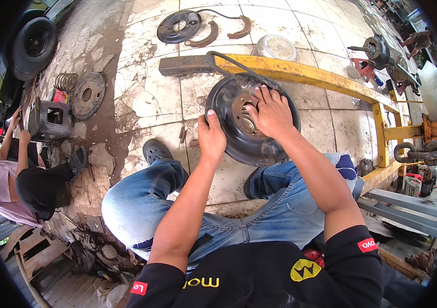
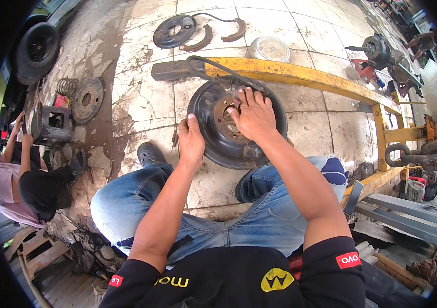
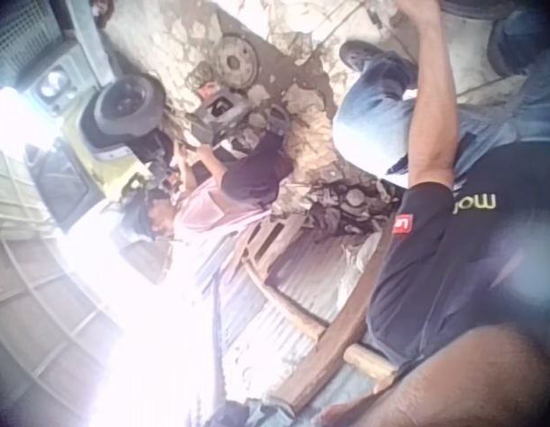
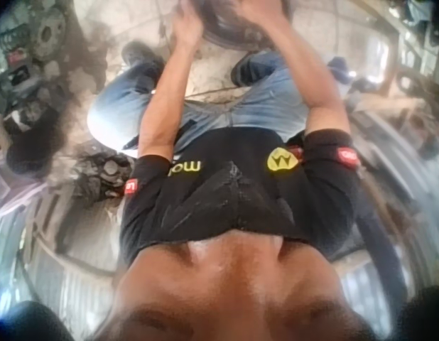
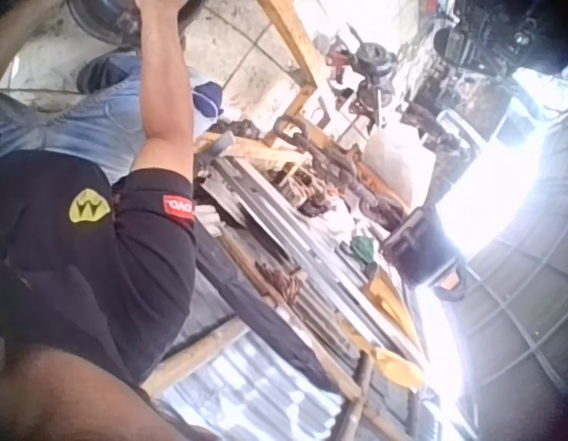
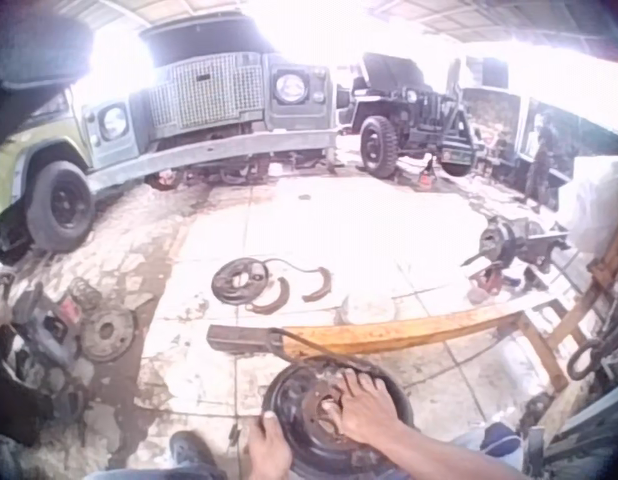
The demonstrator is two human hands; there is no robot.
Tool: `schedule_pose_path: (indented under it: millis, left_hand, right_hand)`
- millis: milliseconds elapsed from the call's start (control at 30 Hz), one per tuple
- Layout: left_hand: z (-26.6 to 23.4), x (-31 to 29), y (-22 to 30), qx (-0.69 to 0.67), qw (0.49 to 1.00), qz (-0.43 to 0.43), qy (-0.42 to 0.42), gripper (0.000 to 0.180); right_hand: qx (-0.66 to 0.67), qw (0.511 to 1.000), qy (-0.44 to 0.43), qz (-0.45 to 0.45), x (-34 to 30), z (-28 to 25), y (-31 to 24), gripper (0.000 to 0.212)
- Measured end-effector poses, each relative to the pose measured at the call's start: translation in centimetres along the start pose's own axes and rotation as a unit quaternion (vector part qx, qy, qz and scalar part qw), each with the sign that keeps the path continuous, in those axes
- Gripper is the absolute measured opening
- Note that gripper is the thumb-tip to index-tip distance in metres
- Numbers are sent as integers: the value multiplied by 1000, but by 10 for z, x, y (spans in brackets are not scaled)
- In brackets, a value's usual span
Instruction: The person scrubs a brake shoe and a brake drum with a sanding block while sitting on the floor of a workshop. The person repeatedly rubs the sanding block over the surfaces of the parts to remove rust or debris.
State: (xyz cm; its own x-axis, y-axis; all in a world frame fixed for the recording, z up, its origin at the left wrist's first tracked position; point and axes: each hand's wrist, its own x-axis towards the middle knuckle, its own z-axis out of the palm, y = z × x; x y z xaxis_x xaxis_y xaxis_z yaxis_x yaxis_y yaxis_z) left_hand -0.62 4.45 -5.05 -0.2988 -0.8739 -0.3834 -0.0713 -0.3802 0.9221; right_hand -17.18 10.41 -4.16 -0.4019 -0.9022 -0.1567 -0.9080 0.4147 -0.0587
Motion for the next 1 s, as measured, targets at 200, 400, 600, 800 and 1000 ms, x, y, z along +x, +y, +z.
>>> schedule_pose_path:
  millis: [200, 400, 600, 800, 1000]
  left_hand:
    - [1, -1, -1, -2, 1000, 7, 0, 54]
    - [1, 1, -5, 6, 1000, 1, 4, 54]
    - [-3, 6, -13, 0, 1000, 11, 1, 51]
    - [1, 2, -6, 41, 998, 38, 24, 49]
    - [1, 0, -2, 20, 1000, 4, 17, 50]
  right_hand:
    - [94, 989, 70, -90, 2, 26, -3, 51]
    - [38, 995, 73, -47, 2, 19, 5, 49]
    - [111, 977, 80, -160, -9, 11, -18, 44]
    - [73, 991, 55, -99, -9, 9, -15, 46]
    - [49, 996, 60, -53, 5, 21, 12, 49]
